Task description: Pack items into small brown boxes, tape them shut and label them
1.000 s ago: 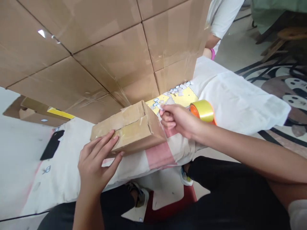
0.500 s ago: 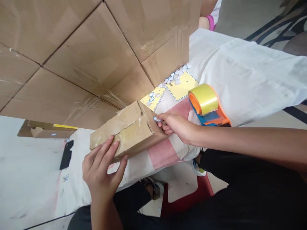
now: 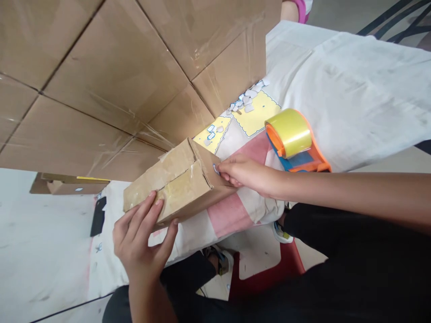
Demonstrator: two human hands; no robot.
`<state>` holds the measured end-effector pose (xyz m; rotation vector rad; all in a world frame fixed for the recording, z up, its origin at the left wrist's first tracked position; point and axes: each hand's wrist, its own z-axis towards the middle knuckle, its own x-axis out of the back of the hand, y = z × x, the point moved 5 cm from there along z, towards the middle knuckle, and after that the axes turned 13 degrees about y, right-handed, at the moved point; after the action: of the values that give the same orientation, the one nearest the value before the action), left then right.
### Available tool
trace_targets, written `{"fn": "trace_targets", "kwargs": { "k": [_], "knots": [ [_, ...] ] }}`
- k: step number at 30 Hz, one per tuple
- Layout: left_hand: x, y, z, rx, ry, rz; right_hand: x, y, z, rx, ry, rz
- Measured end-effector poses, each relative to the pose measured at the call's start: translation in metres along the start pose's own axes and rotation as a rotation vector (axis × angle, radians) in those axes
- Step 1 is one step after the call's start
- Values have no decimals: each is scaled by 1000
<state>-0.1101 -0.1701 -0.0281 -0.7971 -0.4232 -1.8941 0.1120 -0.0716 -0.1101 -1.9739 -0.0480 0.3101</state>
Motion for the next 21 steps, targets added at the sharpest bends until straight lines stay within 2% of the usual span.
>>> {"fn": "trace_targets", "kwargs": {
  "k": [8, 12, 21],
  "knots": [
    [0, 0, -1, 1, 7, 2, 4, -7, -10, 320, 93, 88],
    [0, -1, -1, 6, 11, -4, 5, -2, -14, 337, 135, 114],
    [0, 1, -1, 11, 2, -1, 5, -6, -5, 366, 100, 73]
  ]
}}
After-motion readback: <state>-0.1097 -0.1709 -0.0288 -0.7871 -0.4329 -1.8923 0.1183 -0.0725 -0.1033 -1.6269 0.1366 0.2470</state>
